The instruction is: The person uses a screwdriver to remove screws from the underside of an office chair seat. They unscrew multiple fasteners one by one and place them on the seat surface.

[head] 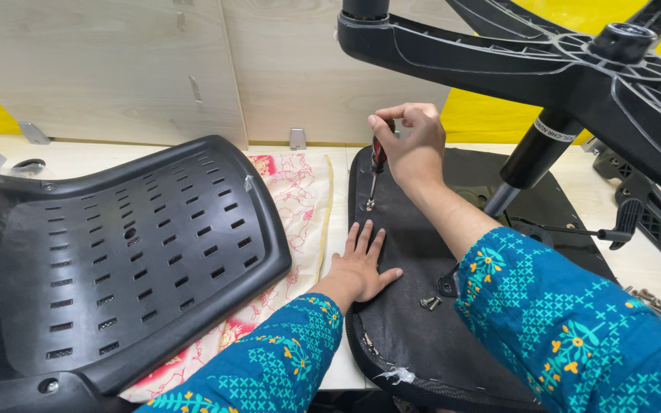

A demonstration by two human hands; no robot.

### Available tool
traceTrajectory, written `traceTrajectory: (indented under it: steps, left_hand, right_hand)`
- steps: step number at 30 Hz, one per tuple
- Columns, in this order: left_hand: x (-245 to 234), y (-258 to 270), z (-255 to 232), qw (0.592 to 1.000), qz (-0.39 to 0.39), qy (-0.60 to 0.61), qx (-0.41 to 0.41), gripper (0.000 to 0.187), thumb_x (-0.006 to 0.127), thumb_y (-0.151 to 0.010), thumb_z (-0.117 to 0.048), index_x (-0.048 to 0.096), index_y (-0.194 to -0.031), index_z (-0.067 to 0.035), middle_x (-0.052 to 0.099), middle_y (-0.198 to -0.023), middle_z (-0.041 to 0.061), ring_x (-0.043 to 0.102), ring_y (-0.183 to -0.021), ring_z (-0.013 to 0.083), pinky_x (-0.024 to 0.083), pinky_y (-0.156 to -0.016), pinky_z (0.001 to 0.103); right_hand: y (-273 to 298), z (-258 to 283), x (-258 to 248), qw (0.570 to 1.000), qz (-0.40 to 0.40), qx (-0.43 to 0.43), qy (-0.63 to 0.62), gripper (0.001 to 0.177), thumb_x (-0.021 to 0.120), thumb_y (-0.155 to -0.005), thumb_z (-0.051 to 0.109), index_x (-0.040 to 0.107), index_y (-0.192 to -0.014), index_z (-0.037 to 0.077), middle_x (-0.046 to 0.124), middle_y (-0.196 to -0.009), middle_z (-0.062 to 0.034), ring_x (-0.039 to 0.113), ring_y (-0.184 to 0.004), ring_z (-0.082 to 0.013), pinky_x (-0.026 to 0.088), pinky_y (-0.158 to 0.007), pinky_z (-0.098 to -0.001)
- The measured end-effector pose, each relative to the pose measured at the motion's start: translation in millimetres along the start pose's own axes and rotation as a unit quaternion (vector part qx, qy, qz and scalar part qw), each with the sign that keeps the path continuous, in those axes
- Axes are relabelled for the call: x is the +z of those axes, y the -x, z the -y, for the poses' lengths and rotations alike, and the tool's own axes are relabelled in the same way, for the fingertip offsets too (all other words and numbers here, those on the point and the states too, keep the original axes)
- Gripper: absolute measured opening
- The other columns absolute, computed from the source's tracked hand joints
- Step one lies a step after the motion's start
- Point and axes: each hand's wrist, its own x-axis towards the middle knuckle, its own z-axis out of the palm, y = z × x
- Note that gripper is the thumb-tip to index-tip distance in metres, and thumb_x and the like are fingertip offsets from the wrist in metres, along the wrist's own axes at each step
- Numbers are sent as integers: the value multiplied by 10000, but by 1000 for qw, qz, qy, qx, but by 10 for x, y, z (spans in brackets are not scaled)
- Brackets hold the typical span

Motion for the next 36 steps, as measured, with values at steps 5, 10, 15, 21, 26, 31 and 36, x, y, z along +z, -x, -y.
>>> traceTrajectory:
  steps: [5, 10, 15, 21, 26, 31, 36]
  left_hand:
    - [-7, -22, -3, 1000, 12, -5, -1, 949, 404, -936, -729, 21, -1657, -245, -125, -1736, 19, -155, -1586, 268, 293, -1173, 641]
    - [-4, -31, -1, 1000, 16, -5, -1, 949, 403, -934, -728, 16, -1656, -248, -131, -1736, 19, -165, -1588, 265, 297, -1175, 633]
    - [-5, -35, 4, 1000, 15, -3, 3, 953, 410, -937, -724, 15, -1658, -243, -139, -1736, 28, -168, -1587, 269, 285, -1179, 645]
    - [-14, -38, 1, 1000, 23, 4, 7, 963, 422, -937, -719, -1, -1657, -239, -148, -1734, 24, -180, -1584, 275, 267, -1187, 655]
    - [-24, -40, 5, 1000, 29, -2, 9, 966, 420, -940, -719, -10, -1657, -235, -165, -1733, 27, -191, -1583, 276, 276, -1184, 655]
    - [-26, -52, -2, 999, 35, -4, 9, 966, 417, -940, -720, -13, -1656, -235, -174, -1731, 23, -201, -1583, 274, 290, -1179, 648]
    - [-27, -65, 9, 999, 36, -5, 13, 973, 422, -940, -720, -19, -1657, -232, -179, -1730, 27, -199, -1580, 274, 294, -1177, 646]
  right_hand:
    - [-24, -10, 20, 993, 7, 116, -6, 155, 865, -833, 222, 793, -865, 88, 648, -913, -63, 626, -673, -163, 534, -662, -281]
    - [-16, -64, 56, 993, -1, 90, -70, 141, 813, -882, 175, 759, -966, 75, 687, -987, -44, 732, -770, -108, 593, -702, -225]
    - [29, -64, 55, 989, 7, 128, -72, 98, 740, -915, 149, 762, -997, 101, 743, -990, -13, 750, -845, -104, 581, -768, -249]
    - [59, -8, 33, 997, -36, 63, 13, 151, 878, -834, 179, 774, -872, 77, 636, -934, -75, 628, -729, -191, 544, -680, -304]
    - [43, 36, 46, 992, -4, 113, -51, 84, 786, -888, 127, 727, -917, 74, 663, -965, -38, 716, -757, -114, 595, -717, -250]
    - [78, 97, 21, 980, 11, 172, -104, 116, 650, -939, 76, 669, -1054, 74, 729, -967, -31, 760, -821, -119, 601, -720, -249]
    - [126, 129, -17, 998, -28, 53, -11, 133, 810, -895, 135, 751, -997, 71, 650, -998, -74, 664, -855, -166, 573, -687, -265]
